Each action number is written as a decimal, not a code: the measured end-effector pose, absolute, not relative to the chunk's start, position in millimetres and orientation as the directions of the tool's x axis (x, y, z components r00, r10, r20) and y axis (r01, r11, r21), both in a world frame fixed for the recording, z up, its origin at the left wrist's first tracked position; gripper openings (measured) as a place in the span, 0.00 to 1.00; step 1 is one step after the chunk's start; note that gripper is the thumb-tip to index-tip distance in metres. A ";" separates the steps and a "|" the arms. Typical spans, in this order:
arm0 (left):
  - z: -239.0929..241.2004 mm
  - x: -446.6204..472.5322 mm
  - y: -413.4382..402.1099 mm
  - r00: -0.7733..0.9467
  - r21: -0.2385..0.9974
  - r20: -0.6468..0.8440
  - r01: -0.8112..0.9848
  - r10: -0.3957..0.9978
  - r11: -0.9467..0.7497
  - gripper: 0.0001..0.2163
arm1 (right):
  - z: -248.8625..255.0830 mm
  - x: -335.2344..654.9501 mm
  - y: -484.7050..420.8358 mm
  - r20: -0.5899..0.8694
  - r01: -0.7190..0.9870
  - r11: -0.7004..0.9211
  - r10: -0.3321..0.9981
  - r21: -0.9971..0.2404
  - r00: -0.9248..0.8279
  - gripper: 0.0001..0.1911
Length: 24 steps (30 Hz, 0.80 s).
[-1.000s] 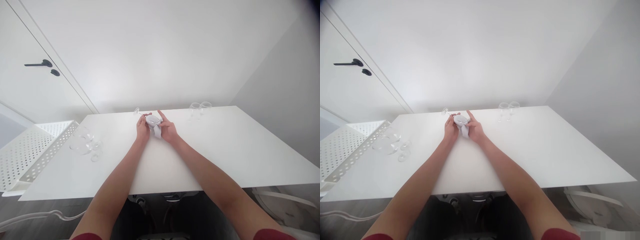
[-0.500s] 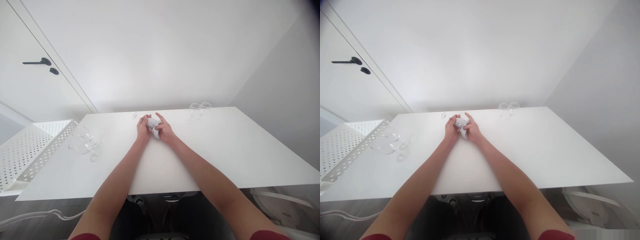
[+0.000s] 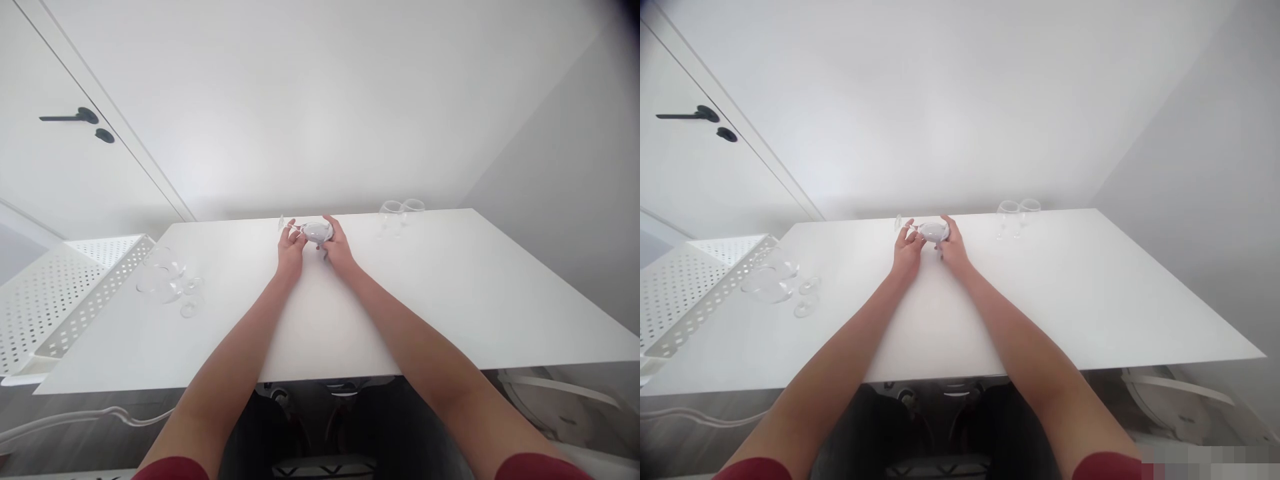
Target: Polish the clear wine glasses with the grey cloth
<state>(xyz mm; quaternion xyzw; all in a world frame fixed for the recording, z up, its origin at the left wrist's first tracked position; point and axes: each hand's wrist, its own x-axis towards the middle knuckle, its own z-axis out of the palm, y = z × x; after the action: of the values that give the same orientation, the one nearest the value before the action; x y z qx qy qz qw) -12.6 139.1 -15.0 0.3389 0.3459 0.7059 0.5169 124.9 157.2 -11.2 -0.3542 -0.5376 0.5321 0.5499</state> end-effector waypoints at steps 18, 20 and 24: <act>-10.0 -10.4 132.4 -0.240 0.879 0.074 -0.442 0.968 -0.177 0.28 | -8.7 116.2 145.4 0.415 0.012 0.423 0.894 -0.906 -0.169 0.38; -9.9 -10.9 132.7 -0.212 0.836 0.076 -0.519 0.974 -0.179 0.28 | -8.2 117.6 143.6 0.436 0.128 0.467 0.875 -0.875 -0.209 0.37; -3.4 -12.1 129.4 -0.097 0.758 0.111 -0.635 0.989 -0.147 0.18 | -2.2 115.8 137.0 0.439 0.246 0.536 0.825 -0.808 -0.355 0.40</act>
<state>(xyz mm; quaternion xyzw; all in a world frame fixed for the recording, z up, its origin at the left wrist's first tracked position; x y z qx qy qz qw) -12.1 129.4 -3.4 0.3195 0.2771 0.6867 0.5912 115.8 137.0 -2.2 -0.3545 -0.7555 0.3265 0.4438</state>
